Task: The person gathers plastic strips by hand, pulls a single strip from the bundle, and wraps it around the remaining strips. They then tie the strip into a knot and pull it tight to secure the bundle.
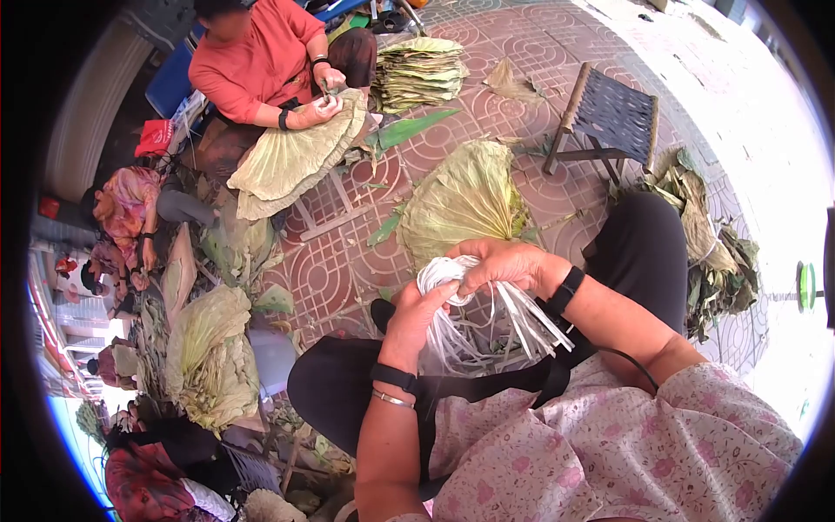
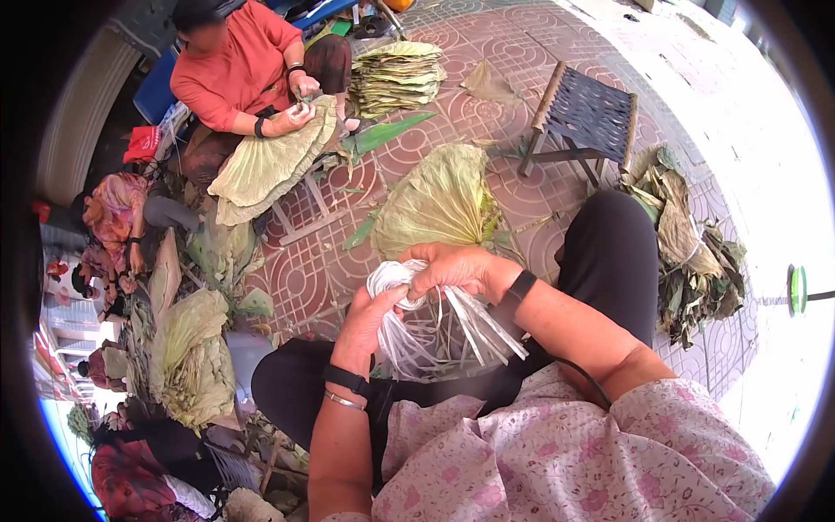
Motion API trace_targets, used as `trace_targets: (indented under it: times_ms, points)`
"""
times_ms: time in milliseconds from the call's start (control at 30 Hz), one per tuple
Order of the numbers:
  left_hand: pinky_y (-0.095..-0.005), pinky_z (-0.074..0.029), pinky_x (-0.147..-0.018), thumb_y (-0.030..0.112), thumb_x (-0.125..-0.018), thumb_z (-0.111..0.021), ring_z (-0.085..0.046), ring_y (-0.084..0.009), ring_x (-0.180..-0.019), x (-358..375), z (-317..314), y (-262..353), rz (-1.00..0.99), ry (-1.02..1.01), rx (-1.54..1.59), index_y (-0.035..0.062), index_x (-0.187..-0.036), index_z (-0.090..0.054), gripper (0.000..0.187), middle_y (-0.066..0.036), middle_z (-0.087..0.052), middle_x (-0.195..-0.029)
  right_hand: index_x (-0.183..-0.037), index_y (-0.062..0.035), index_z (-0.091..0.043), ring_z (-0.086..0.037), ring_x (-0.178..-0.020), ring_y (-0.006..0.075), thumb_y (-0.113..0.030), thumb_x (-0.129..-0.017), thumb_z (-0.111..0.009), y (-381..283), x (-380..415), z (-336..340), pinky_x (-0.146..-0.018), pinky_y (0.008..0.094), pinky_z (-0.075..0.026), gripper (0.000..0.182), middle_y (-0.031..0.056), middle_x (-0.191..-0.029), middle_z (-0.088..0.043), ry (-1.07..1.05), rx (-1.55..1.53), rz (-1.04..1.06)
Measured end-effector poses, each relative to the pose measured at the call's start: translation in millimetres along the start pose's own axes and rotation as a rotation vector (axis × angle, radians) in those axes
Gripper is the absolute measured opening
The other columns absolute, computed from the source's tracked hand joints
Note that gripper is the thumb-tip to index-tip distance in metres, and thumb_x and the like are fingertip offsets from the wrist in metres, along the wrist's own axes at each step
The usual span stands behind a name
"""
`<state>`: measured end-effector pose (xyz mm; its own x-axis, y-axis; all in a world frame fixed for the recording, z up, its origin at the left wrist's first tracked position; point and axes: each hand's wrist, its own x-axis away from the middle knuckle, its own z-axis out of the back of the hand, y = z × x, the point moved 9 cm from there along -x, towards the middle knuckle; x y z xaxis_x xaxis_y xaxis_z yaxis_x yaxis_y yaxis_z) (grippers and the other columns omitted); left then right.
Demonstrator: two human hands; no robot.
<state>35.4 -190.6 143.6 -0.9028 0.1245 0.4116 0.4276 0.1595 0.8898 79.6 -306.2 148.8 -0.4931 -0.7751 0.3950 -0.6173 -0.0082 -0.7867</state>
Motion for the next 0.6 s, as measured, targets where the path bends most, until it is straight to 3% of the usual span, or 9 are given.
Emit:
trace_targets:
  times_ms: [100, 300, 400, 500, 600]
  points:
    - [-0.0231, -0.046, -0.065, 0.024, -0.088, -0.068, -0.058, -0.0071, -0.075, -0.7, 3.6, 3.6, -0.011, 0.025, -0.038, 0.0005, -0.104, -0.067, 0.028, -0.001, -0.066, -0.088, -0.132, 0.0016, -0.048, -0.059, -0.061, 0.0078, 0.003, -0.074, -0.072, 2.7, -2.4, 3.6, -0.049, 0.0188, -0.043, 0.063, 0.0105, -0.090, -0.069, 0.023, -0.067, 0.039]
    - [-0.0245, -0.047, -0.067, 0.021, -0.086, -0.065, -0.060, -0.0093, -0.075, -3.0, 6.4, 8.7, -0.063, 0.077, -0.081, -0.0013, -0.099, -0.067, 0.026, -0.002, -0.067, -0.086, -0.124, -0.0020, -0.052, -0.060, -0.058, 0.0106, 0.004, -0.077, -0.068, 1.0, -2.4, 5.2, -0.049, 0.0200, -0.044, 0.051, 0.0138, -0.086, -0.071, 0.109, -0.257, 0.132]
    - [-0.0245, -0.048, -0.066, 0.020, -0.086, -0.066, -0.060, -0.0096, -0.074, -4.0, 7.2, 7.8, -0.050, 0.070, -0.010, -0.0010, -0.098, -0.067, 0.025, -0.002, -0.067, -0.085, -0.120, -0.0025, -0.054, -0.064, -0.069, 0.0114, 0.002, -0.077, -0.069, -3.1, 0.9, 6.7, -0.056, 0.0210, -0.048, 0.046, 0.0123, -0.091, -0.071, 0.121, -0.172, 0.132]
    - [-0.0238, -0.049, -0.064, 0.015, -0.084, -0.065, -0.062, -0.0103, -0.076, -2.0, 12.2, 2.0, 0.035, 0.142, 0.072, 0.0023, -0.112, -0.063, 0.030, -0.003, -0.066, -0.092, -0.115, -0.0018, -0.058, -0.065, -0.084, 0.0133, 0.000, -0.076, -0.070, -15.5, -1.1, 8.4, -0.070, 0.0244, -0.052, 0.040, 0.0101, -0.098, -0.069, 0.213, 0.102, 0.236]
    - [-0.0234, -0.048, -0.062, 0.014, -0.084, -0.064, -0.060, -0.0096, -0.073, -2.4, 13.1, -4.4, 0.040, 0.116, 0.157, 0.0024, -0.111, -0.064, 0.030, -0.002, -0.065, -0.092, -0.112, -0.0014, -0.061, -0.064, -0.096, 0.0154, -0.003, -0.076, -0.070, -34.5, 4.0, 6.7, -0.084, 0.0283, -0.051, 0.038, 0.0087, -0.103, -0.067, 0.265, 0.483, 0.323]
